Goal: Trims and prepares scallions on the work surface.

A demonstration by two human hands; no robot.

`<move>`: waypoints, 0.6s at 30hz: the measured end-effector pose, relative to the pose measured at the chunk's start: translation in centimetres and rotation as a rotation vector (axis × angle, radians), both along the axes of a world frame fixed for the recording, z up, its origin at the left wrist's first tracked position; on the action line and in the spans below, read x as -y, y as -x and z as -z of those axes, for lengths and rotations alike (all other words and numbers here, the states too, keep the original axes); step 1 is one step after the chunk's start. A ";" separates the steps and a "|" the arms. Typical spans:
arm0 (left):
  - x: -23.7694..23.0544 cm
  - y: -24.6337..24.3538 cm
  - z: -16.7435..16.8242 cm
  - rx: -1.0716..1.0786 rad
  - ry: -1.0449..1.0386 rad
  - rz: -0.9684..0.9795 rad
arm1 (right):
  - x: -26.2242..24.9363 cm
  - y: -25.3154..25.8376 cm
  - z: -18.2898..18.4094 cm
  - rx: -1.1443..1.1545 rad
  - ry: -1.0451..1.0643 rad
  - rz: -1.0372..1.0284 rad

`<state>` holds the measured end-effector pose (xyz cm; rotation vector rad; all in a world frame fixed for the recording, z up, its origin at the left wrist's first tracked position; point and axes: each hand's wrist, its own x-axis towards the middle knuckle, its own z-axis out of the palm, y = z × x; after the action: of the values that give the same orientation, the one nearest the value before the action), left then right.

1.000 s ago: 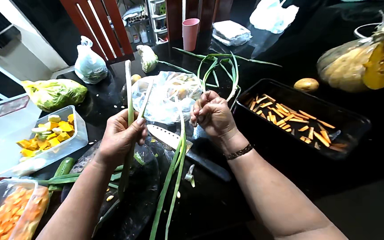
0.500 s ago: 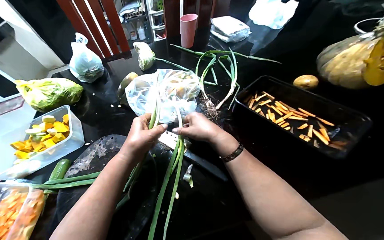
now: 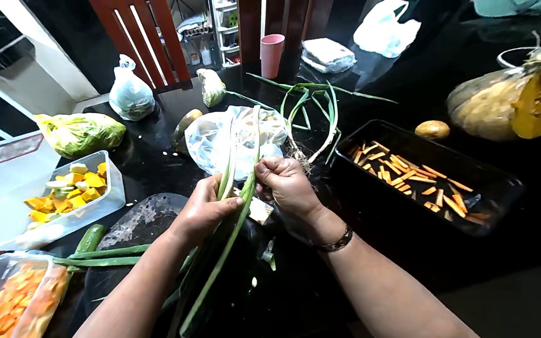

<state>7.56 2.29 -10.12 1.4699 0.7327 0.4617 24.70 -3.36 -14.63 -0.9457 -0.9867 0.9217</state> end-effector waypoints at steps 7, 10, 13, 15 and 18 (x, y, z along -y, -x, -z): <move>-0.4 1.3 0.0 0.146 -0.004 0.029 | 0.1 -0.4 -0.2 -0.102 0.005 0.018; -0.2 1.4 0.0 0.163 -0.027 -0.006 | -0.1 -0.5 0.2 -0.138 -0.012 -0.094; 0.1 1.1 0.1 0.095 -0.131 -0.003 | -0.1 -0.2 0.7 -0.053 -0.055 -0.150; 0.3 0.8 0.4 0.024 -0.226 0.031 | 0.1 0.4 0.6 -0.080 -0.026 -0.160; 0.4 0.8 0.7 -0.026 -0.318 0.069 | 0.3 1.0 0.0 -0.259 0.060 -0.137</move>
<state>6.80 1.86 -10.78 1.7954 0.6472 0.5246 23.69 -3.62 -14.66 -0.7921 -0.8136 1.1629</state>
